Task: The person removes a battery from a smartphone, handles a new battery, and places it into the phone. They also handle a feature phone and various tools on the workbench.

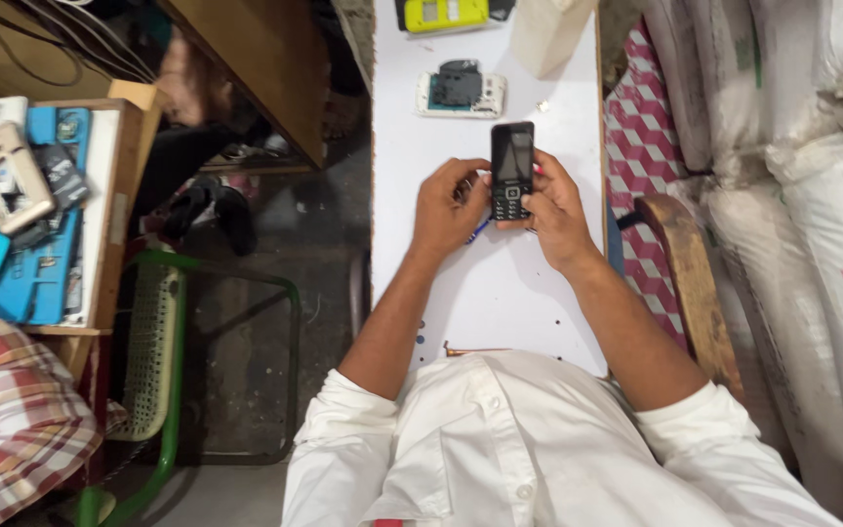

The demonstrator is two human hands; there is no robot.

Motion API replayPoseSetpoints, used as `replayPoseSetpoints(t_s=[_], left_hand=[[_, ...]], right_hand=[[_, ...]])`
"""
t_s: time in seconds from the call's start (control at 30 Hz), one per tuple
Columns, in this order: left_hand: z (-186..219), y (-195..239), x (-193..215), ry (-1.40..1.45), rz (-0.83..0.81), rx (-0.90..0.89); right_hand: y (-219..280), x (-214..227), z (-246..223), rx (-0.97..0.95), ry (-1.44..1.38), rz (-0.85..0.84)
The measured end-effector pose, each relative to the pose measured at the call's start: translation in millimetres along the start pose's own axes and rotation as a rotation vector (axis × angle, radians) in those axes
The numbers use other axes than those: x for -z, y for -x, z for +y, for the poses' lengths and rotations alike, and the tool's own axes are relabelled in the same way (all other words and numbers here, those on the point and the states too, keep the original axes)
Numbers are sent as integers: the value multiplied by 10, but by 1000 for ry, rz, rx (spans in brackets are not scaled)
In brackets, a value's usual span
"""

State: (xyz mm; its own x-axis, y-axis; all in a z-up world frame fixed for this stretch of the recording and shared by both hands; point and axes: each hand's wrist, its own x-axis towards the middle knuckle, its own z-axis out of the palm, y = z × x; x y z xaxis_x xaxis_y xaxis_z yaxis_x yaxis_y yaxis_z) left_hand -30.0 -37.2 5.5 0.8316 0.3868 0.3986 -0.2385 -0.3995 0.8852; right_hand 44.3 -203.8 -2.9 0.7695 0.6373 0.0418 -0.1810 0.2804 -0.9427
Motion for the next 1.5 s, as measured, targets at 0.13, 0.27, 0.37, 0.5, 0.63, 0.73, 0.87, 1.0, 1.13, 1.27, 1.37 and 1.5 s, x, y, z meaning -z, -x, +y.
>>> replayPoseSetpoints(t_s=[0.13, 0.27, 0.37, 0.5, 0.63, 0.73, 0.87, 1.0, 1.13, 1.27, 1.37, 1.5], left_hand=[[16, -11, 26, -23, -9, -49], [31, 2, 28, -54, -9, -35], [26, -12, 36, -61, -13, -45], [10, 4, 23, -56, -17, -41], [-11, 6, 21, -39, -15, -41], [-26, 29, 33, 2, -24, -32], [-21, 34, 20, -30, -34, -30], [-10, 29, 44, 21, -41, -42], [-6, 67, 2, -69, -24, -25], [5, 30, 73, -97, -26, -56], [0, 35, 32, -106, -37, -17], [-13, 40, 32, -16, -46, 16]], right_hand=[[-24, -4, 14, 10, 4, 2], [-21, -3, 35, -1, 9, 18], [-30, -6, 35, 4, -1, 8], [-17, -19, 18, 3, 14, 8], [-21, -36, -12, -13, 21, 18], [-26, -28, 2, -25, 22, 35], [-16, 22, 74, -1, 27, 20], [-50, 56, 126, 10, 50, 25], [-9, 53, 120, 9, 59, 25], [-32, -19, 53, 7, 77, 25], [-11, -8, 70, 23, 71, 29], [-31, 19, 130, 20, 84, 13]])
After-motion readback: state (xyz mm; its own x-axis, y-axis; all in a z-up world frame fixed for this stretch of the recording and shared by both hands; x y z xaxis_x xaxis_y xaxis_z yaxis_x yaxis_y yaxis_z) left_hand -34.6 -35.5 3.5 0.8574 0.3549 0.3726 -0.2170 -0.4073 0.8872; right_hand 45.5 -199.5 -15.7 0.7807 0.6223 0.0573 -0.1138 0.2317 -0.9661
